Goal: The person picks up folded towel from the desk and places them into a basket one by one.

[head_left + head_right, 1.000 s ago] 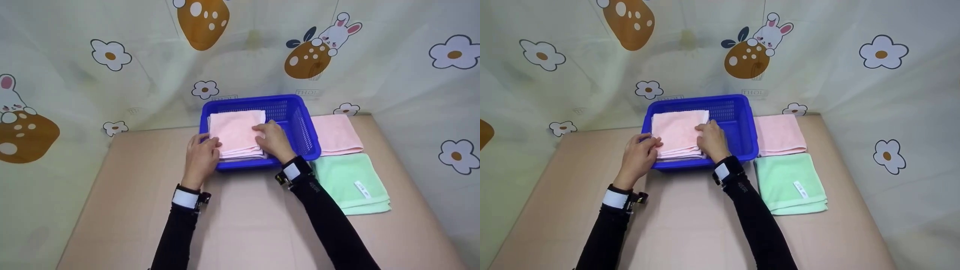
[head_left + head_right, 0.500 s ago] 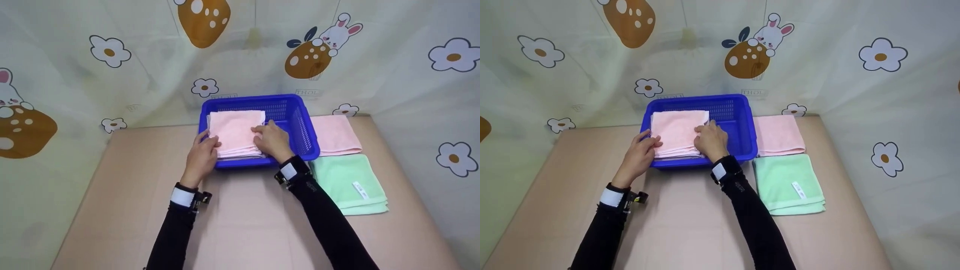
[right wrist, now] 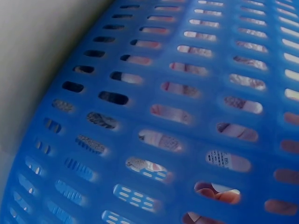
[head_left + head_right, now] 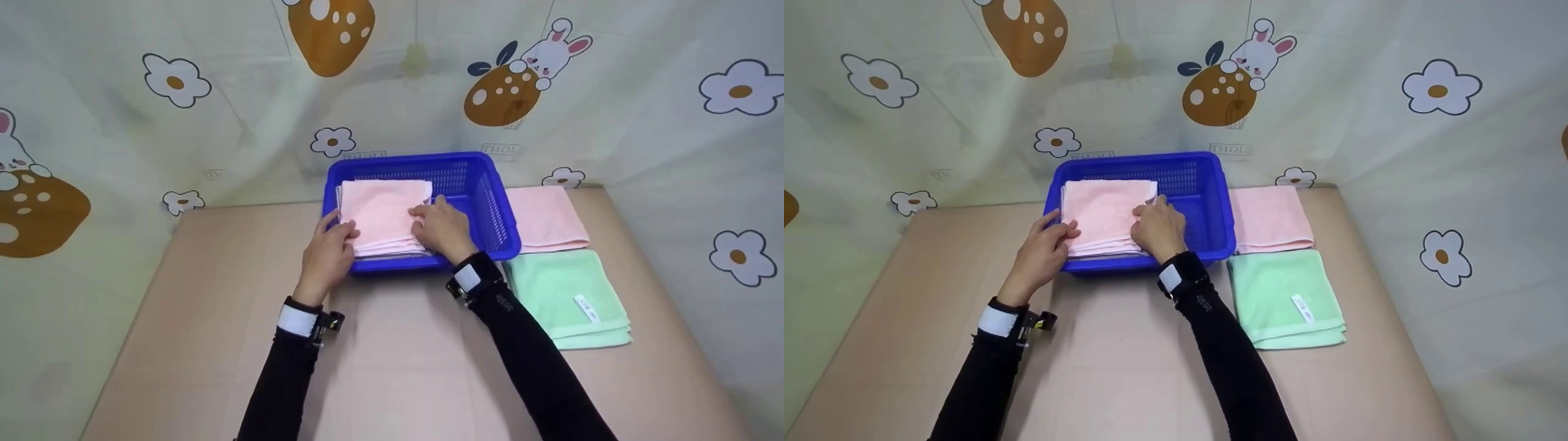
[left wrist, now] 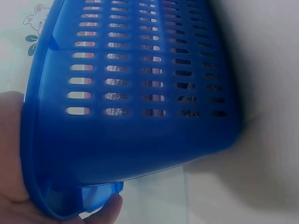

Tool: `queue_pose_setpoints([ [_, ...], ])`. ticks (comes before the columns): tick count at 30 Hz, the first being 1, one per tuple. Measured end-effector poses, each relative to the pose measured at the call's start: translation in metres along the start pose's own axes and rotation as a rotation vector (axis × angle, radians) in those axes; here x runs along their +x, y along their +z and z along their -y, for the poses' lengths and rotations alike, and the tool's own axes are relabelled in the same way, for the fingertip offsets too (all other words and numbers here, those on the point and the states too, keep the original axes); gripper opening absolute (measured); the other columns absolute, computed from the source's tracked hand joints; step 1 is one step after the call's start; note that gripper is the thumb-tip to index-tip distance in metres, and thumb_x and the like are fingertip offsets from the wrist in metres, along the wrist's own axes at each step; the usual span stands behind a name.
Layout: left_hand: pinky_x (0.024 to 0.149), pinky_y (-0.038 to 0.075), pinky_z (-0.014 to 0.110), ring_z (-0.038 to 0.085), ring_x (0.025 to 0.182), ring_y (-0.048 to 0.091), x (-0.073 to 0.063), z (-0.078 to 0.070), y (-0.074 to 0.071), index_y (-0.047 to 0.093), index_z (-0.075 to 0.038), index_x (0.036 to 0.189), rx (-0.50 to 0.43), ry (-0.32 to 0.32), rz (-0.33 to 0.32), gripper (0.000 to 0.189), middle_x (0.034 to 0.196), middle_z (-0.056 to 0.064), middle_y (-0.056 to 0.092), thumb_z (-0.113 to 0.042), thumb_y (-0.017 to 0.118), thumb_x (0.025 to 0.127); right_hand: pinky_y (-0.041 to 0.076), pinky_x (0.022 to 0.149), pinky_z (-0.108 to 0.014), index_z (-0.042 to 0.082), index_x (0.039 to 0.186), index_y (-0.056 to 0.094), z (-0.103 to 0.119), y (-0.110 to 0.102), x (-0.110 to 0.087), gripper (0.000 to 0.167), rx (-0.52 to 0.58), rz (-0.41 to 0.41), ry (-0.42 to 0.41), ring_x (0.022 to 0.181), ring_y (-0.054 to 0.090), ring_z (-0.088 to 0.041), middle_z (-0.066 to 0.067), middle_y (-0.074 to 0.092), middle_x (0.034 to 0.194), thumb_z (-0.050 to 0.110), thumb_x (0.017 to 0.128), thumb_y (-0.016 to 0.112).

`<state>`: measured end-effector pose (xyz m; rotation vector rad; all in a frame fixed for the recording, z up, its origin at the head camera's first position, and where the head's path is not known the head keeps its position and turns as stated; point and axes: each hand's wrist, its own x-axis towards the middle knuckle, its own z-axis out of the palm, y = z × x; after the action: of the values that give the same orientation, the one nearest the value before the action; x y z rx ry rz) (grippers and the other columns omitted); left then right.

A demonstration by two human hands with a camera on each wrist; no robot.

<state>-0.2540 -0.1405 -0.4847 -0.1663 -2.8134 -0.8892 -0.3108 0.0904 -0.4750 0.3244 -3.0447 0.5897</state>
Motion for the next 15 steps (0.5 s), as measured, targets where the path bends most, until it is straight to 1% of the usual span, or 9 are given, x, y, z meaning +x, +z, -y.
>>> queue_pose_setpoints([
  [4, 0.105, 0.051, 0.054, 0.025, 0.151, 0.040, -0.0012, 0.0009, -0.0004, 0.069, -0.005, 0.132, 0.006, -0.007, -0.009, 0.039, 0.137, 0.008, 0.069, -0.007, 0.055, 0.096, 0.057, 0.083, -0.053, 0.027, 0.134, 0.071, 0.0014, 0.0014, 0.0001, 0.044, -0.015, -0.003, -0.018, 0.104, 0.067, -0.035, -0.020, 0.062, 0.125, 0.023, 0.092, 0.058],
  [8, 0.100, 0.054, 0.053, 0.024, 0.150, 0.043, -0.0029, 0.0018, 0.0006, 0.072, -0.006, 0.127, 0.015, 0.000, -0.040, 0.035, 0.134, 0.006, 0.071, -0.009, 0.056, 0.096, 0.058, 0.081, -0.053, 0.026, 0.135, 0.070, 0.0026, 0.0032, 0.0002, 0.044, -0.030, 0.002, -0.031, 0.101, 0.068, -0.035, -0.021, 0.060, 0.126, 0.023, 0.093, 0.058],
  [11, 0.101, 0.053, 0.053, 0.024, 0.149, 0.043, -0.0038, 0.0013, 0.0019, 0.074, -0.006, 0.121, 0.019, 0.015, -0.064, 0.031, 0.132, 0.007, 0.072, -0.010, 0.057, 0.095, 0.058, 0.080, -0.053, 0.025, 0.137, 0.069, 0.0030, 0.0036, 0.0000, 0.044, -0.046, 0.009, -0.036, 0.099, 0.067, -0.035, -0.021, 0.059, 0.127, 0.024, 0.094, 0.058],
  [15, 0.105, 0.052, 0.052, 0.025, 0.148, 0.044, -0.0034, 0.0007, 0.0046, 0.074, -0.006, 0.117, 0.014, 0.038, -0.081, 0.029, 0.130, 0.009, 0.073, -0.010, 0.056, 0.095, 0.058, 0.079, -0.054, 0.024, 0.137, 0.068, 0.0015, 0.0038, -0.0002, 0.043, -0.048, -0.005, -0.042, 0.098, 0.066, -0.036, -0.022, 0.058, 0.126, 0.024, 0.095, 0.058],
])
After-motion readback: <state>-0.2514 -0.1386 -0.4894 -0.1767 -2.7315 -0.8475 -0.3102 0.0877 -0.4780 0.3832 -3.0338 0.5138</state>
